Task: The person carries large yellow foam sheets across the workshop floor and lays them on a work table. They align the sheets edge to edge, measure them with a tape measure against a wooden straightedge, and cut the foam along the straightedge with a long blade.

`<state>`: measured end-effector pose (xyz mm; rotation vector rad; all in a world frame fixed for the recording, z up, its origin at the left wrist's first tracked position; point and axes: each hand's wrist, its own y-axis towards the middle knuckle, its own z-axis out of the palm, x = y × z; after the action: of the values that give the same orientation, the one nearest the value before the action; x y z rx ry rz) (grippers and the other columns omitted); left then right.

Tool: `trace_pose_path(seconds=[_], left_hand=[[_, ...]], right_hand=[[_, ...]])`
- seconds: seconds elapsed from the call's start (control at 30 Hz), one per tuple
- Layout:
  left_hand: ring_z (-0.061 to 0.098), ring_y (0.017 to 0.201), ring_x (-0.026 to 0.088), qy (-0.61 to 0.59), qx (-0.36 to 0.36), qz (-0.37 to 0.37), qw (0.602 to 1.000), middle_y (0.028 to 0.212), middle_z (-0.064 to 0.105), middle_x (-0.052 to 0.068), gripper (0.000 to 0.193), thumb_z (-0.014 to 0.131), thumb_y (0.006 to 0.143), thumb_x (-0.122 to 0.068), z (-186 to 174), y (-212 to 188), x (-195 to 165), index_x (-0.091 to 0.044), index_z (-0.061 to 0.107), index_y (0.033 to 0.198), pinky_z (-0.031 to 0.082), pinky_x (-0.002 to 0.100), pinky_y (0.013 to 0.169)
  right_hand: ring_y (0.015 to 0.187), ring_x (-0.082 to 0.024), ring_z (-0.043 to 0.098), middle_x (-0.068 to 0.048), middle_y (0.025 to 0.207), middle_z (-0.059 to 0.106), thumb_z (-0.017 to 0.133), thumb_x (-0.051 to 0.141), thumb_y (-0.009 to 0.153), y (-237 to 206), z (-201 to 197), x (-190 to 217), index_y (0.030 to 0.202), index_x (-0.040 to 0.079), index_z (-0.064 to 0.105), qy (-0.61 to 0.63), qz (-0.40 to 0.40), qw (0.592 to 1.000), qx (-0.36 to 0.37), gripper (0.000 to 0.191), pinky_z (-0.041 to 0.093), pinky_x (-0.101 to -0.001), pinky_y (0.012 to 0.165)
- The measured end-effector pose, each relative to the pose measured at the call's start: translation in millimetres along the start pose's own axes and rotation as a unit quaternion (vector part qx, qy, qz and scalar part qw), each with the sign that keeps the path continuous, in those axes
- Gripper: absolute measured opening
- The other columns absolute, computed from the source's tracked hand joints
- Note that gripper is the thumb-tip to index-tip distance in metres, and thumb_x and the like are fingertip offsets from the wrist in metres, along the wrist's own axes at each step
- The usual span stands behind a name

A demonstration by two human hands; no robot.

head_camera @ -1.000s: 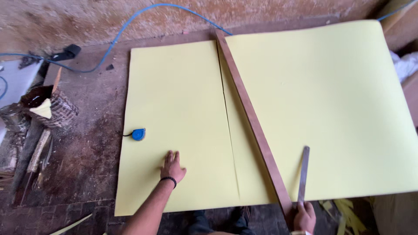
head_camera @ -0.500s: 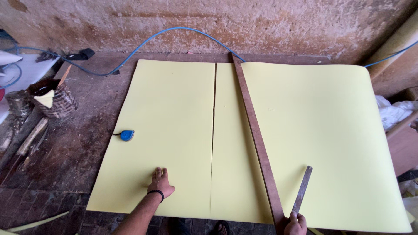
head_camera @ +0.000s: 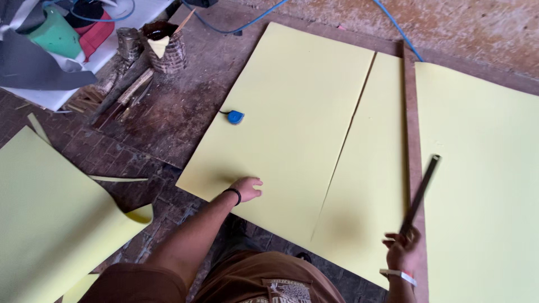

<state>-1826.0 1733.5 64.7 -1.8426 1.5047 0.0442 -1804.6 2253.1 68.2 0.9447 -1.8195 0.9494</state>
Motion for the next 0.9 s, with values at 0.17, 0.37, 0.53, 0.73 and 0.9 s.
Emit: trace_pose_path(seconds=[0.17,0.37,0.53,0.73,0.9], left_hand=[[0.054,0.138,0.025,-0.055,-0.129,-0.057,0.988,0.149,0.059,0.009,0.056,0.067,0.088,-0.035,-51,45,50,-0.017,0.062,0.141,0.042,0.037,0.118],[0.039,0.144,0.033,0.104,-0.205,0.05,0.972,0.156,0.044,0.016,0.065,0.077,0.083,-0.033,-111,109,97,-0.013,0.054,0.141,0.039,0.047,0.113],[0.039,0.138,0.038,0.17,-0.203,0.176,0.948,0.154,0.041,0.019,0.077,0.083,0.077,-0.035,-148,147,114,-0.018,0.052,0.145,0.041,0.053,0.103],[0.065,0.117,0.029,0.117,-0.139,0.153,0.971,0.13,0.065,0.005,0.062,0.086,0.075,-0.038,-164,160,138,-0.03,0.062,0.131,0.055,0.047,0.095],[0.05,0.13,0.043,0.099,-0.304,0.027,0.947,0.146,0.049,0.023,0.075,0.086,0.073,-0.029,-188,156,211,-0.02,0.058,0.142,0.045,0.057,0.107]], right_hand=[[0.093,-0.023,0.074,-0.018,0.111,0.075,0.047,0.002,0.106,1,143,24,0.135,0.0,0.045,0.009,0.053,0.985,0.162,0.029,0.058,-0.0335,0.072],[0.109,-0.043,0.069,-0.03,0.119,0.072,0.058,0.021,0.093,-44,234,39,0.142,0.009,0.052,-0.272,0.107,0.955,0.047,0.051,0.051,-0.0486,0.099],[0.118,-0.041,0.064,-0.025,0.13,0.066,0.071,0.054,0.088,-89,262,72,0.146,0.011,0.049,-0.37,0.155,0.916,-0.026,0.075,0.051,-0.0509,0.098],[0.125,-0.037,0.061,-0.02,0.146,0.054,0.075,0.061,0.084,-94,253,66,0.142,0.018,0.06,-0.382,0.253,0.888,-0.048,0.073,0.05,-0.0453,0.104],[0.115,-0.035,0.066,-0.021,0.129,0.064,0.079,0.059,0.083,-111,248,51,0.129,0.007,0.065,-0.308,0.206,0.929,-0.02,0.071,0.052,-0.0431,0.099]])
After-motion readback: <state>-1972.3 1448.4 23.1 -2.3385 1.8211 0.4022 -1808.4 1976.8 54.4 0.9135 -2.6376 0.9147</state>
